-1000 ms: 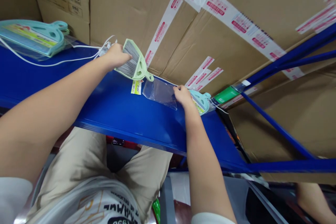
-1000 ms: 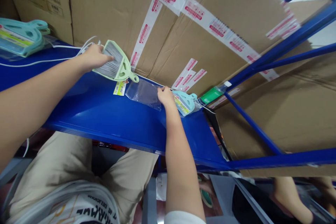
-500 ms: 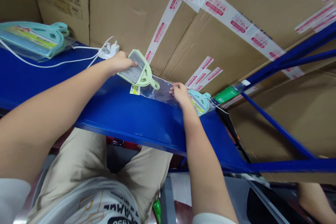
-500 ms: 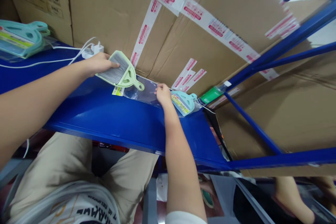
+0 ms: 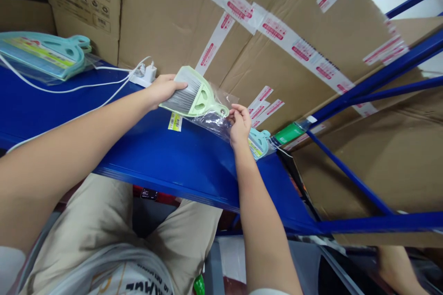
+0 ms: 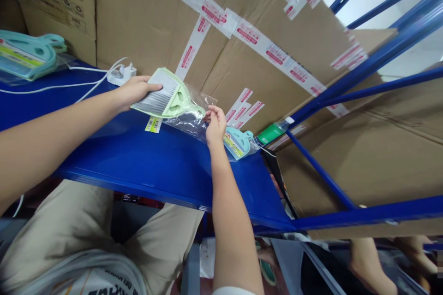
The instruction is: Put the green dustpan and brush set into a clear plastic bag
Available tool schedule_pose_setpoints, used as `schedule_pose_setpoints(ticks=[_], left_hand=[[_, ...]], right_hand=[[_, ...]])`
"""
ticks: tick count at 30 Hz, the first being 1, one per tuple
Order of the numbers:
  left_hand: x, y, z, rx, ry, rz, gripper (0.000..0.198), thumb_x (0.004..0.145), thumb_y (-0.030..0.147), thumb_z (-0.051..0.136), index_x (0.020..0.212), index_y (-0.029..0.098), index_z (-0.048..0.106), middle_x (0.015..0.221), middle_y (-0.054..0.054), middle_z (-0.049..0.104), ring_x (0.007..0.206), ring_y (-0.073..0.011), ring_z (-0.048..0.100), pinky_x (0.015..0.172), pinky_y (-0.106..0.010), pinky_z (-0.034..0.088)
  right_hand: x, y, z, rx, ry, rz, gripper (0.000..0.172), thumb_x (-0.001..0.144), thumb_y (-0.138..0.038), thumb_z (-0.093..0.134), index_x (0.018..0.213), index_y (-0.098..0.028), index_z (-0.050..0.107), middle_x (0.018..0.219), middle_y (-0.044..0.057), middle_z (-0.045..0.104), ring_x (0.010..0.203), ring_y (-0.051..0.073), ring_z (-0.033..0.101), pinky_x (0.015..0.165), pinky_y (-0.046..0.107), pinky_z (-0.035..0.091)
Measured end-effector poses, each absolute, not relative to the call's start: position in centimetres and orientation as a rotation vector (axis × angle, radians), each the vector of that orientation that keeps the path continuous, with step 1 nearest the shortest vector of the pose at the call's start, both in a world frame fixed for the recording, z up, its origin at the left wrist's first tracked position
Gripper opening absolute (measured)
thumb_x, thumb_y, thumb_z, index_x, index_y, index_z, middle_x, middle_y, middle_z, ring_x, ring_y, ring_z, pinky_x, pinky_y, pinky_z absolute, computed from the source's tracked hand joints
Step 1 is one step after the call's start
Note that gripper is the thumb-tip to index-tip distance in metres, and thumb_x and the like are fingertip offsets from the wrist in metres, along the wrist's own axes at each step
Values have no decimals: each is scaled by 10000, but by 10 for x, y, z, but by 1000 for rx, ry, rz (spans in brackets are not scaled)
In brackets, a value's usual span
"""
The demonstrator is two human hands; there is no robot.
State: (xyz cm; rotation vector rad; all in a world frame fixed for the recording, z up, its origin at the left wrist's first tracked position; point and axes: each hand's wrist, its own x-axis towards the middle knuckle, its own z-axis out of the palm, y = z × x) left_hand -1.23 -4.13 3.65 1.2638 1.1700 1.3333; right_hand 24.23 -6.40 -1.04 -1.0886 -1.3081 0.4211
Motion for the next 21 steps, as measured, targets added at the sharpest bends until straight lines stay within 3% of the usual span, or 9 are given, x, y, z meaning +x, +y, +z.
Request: schedule_pose_setpoints(ticks=[6, 14, 21], left_hand=[[-8, -39, 30, 1237, 1062, 1371, 147, 746, 197, 739, 890, 195, 771, 879, -82, 793, 929, -268, 760, 871, -385, 583], [-6, -41, 31, 1232, 1091, 1385, 122, 736, 183, 732, 854, 196, 758, 852, -73, 777, 903, -267, 748, 862, -386, 562], [-2, -43, 29, 1278, 1121, 1372, 71, 723, 219, 755, 734, 212, 685, 767, -45, 736, 813, -235, 712, 778, -347, 534]], right_hand=[[243, -70, -3, -1127, -1362, 344, 256, 918, -397, 481, 1051, -263, 654, 921, 25, 606, 865, 185, 620, 787, 324, 572], [236, -74, -5, -1061, -1369, 283, 310, 910, -474, 454, 1024, -253, 639, 890, 28, 605, 832, 187, 607, 778, 324, 546], [229, -81, -4, -1105, -1450, 243, 338, 950, -494, 436, 1090, -262, 638, 949, 39, 628, 955, 202, 634, 884, 351, 541]])
